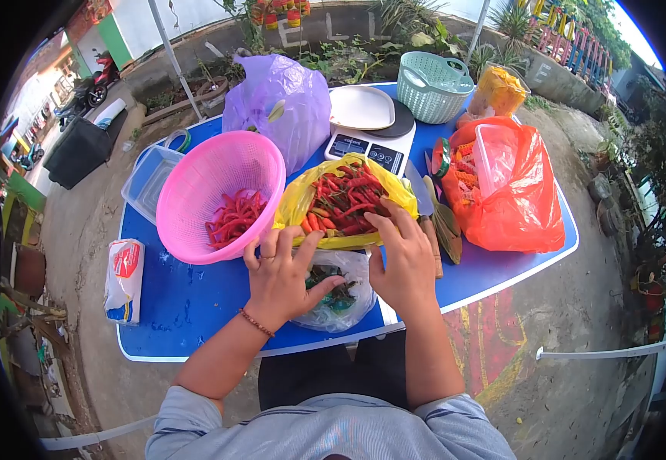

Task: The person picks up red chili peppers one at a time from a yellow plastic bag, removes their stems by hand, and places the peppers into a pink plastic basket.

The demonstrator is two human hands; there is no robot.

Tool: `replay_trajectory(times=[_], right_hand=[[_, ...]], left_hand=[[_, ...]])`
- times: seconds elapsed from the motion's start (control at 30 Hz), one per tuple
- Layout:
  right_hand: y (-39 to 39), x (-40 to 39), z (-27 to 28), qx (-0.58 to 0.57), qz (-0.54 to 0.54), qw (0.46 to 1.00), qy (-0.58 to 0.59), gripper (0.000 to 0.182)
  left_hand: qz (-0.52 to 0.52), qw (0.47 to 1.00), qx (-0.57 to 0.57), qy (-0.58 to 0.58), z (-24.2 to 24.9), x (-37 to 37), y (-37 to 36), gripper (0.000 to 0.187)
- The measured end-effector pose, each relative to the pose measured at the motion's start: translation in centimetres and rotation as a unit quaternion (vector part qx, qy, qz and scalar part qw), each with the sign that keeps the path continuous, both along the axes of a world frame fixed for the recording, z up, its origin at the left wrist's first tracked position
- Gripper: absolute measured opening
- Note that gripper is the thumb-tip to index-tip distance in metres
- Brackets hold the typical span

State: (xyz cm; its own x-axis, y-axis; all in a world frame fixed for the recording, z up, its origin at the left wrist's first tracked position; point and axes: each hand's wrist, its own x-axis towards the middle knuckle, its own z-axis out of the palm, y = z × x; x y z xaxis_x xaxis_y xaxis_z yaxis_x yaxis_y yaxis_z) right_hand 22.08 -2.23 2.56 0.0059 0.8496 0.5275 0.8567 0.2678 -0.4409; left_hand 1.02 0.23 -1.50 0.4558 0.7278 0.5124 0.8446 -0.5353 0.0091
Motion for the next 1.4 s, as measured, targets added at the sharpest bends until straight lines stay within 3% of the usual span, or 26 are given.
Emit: replay_trajectory(times=[0.2, 0.33, 0.53, 0.67, 0.83, 1.07, 1.27, 1.4], right_hand=[[-0.3, -0.3, 0.1, 0.0, 0.013, 1.0, 0.015, 0.044], [0.8, 0.2, 0.2, 0.01, -0.072, 0.997, 0.0, 0.042], [2.1, -0.6, 0.4, -0.004, -0.071, 0.997, 0.039, 0.034], [2.0, -1.4, 0.2, 0.016, -0.062, 0.997, 0.044, 0.026], [3.1, -0.5, -0.5, 0.058, -0.057, 0.995, 0.064, 0.024], [2.9, -1.5, 1.1, 0.129, 0.004, 0.973, 0.19, 0.034], [2.7, -1.6, 1.6, 0.098, 0.045, 0.993, 0.052, 0.023], [2.3, -2.4, 0.9, 0.095, 0.057, 0.992, 0.065, 0.02]], left_hand=[[0.05, 0.998, 0.031, 0.023, 0.0, -0.4, -0.1, 0.079], [-0.039, 0.999, 0.02, 0.001, 0.0, -0.6, 0.0, 0.084], [-0.137, 0.99, 0.016, 0.005, -0.1, -0.4, -0.1, 0.083], [-0.17, 0.981, -0.062, -0.074, 0.1, -0.9, 0.5, 0.07], [-0.188, 0.968, -0.047, -0.161, 0.5, -1.2, 0.6, 0.051], [-0.196, 0.954, -0.033, -0.226, 0.2, -1.2, 0.8, 0.041], [-0.196, 0.951, -0.029, -0.236, 0.2, -1.2, 0.9, 0.043], [-0.202, 0.947, -0.02, -0.248, 0.0, -1.1, 0.8, 0.047]])
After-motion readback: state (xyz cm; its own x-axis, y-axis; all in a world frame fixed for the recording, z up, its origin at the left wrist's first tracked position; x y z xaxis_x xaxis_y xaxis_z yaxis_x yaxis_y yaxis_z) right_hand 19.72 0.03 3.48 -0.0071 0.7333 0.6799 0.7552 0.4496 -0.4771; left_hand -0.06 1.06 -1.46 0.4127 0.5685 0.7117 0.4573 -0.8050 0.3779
